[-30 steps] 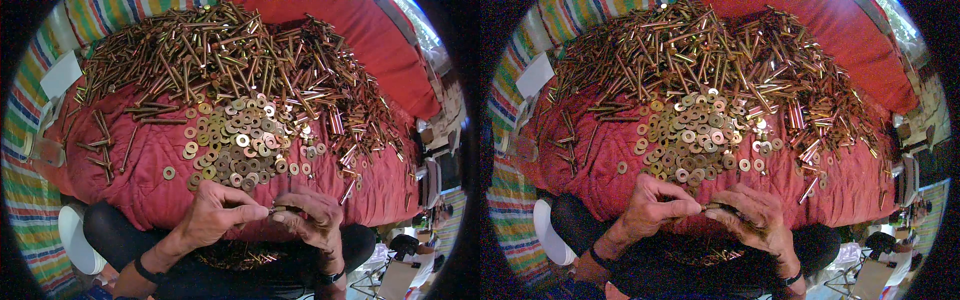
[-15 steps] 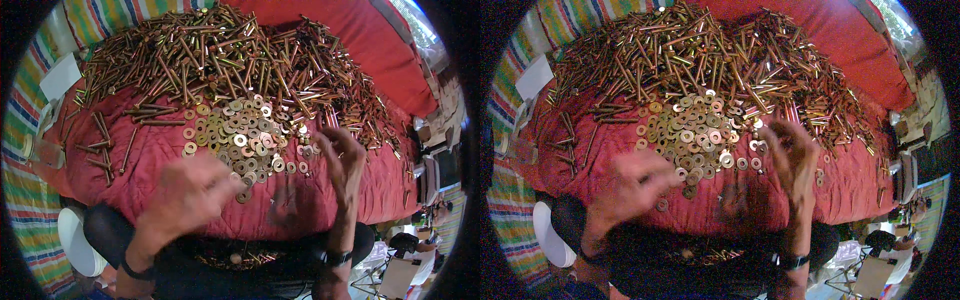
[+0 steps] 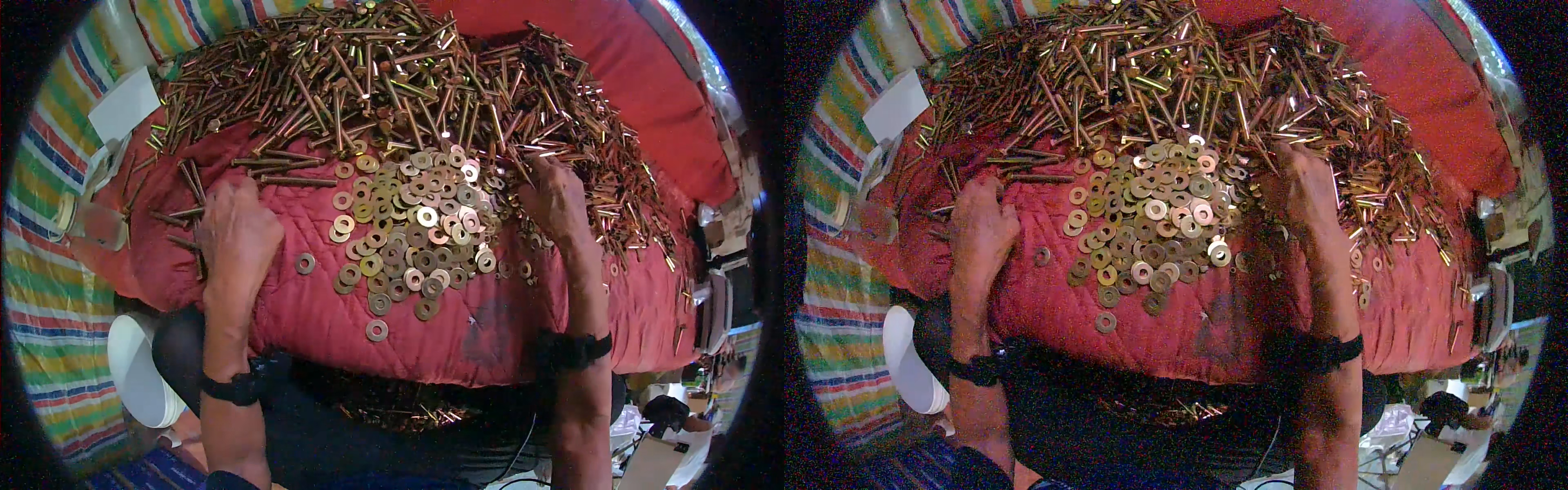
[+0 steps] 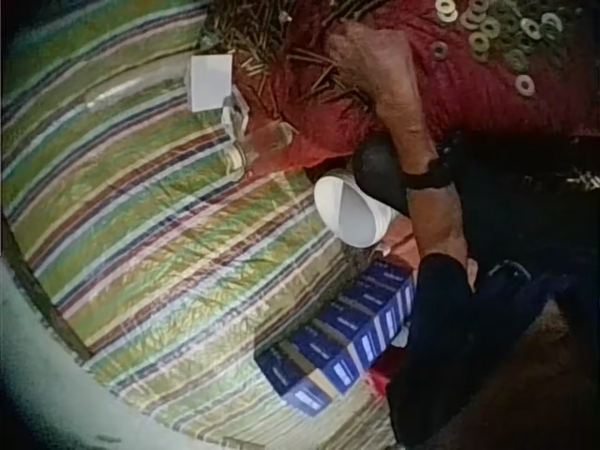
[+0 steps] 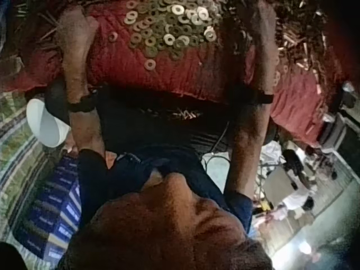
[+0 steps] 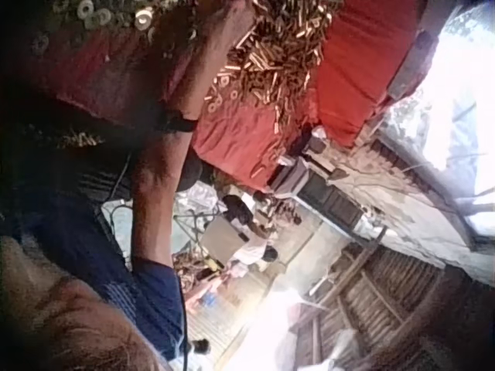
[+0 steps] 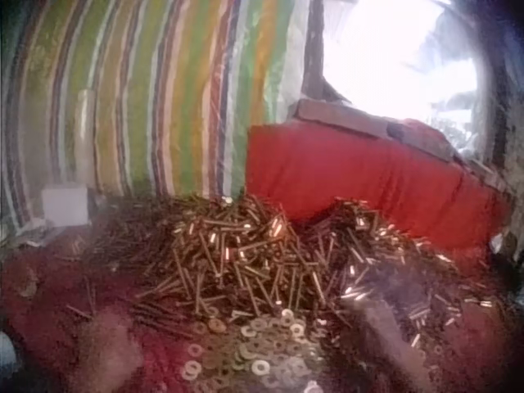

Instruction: The person repeatedly picks up a brass nail and a flat washer, then slides the washer onto the nail shaft. The assembled units are placed back onto the red cloth among many other nails and washers.

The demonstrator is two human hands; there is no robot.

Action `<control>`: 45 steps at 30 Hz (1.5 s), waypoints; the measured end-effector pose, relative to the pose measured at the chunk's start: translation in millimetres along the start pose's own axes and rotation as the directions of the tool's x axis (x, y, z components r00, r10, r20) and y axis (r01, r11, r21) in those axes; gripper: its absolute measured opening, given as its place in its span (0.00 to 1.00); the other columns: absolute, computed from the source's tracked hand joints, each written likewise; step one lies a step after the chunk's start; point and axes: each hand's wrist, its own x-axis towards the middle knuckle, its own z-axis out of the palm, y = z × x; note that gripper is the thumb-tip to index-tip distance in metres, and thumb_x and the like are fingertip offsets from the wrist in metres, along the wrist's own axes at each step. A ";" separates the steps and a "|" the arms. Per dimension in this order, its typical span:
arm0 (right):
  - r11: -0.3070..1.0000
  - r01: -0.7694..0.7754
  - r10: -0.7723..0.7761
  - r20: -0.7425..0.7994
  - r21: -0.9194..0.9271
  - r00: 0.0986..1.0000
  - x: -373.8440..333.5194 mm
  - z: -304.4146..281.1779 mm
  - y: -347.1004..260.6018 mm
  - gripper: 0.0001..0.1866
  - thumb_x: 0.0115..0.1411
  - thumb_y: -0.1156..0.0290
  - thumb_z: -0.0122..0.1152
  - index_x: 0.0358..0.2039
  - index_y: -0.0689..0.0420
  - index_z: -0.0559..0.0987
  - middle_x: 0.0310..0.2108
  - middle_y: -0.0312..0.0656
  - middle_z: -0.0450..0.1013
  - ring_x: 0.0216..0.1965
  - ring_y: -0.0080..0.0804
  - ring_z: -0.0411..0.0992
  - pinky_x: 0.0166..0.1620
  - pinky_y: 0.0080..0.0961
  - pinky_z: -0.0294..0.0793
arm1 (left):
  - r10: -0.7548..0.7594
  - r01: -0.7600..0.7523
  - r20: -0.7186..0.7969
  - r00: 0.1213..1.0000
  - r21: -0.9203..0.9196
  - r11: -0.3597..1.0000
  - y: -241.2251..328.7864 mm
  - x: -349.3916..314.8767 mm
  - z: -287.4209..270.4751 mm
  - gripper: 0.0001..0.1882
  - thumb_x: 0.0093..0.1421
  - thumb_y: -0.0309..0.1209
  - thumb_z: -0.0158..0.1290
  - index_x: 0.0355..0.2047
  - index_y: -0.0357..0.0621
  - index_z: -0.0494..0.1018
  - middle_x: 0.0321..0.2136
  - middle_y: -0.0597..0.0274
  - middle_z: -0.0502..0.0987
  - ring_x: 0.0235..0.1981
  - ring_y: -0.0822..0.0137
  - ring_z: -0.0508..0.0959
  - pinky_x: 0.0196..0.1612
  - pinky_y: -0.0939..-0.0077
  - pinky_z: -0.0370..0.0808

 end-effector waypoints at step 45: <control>0.327 -0.519 0.480 0.334 0.789 0.811 -91.9 -46.6 -125.2 0.21 0.57 0.75 0.70 0.51 0.68 0.80 0.34 0.42 0.82 0.36 0.22 0.78 0.42 0.21 0.76 | 0.497 0.643 0.581 0.645 -0.764 0.059 100.8 -55.9 -51.2 0.12 0.66 0.29 0.58 0.45 0.32 0.82 0.28 0.61 0.83 0.18 0.79 0.75 0.18 0.84 0.66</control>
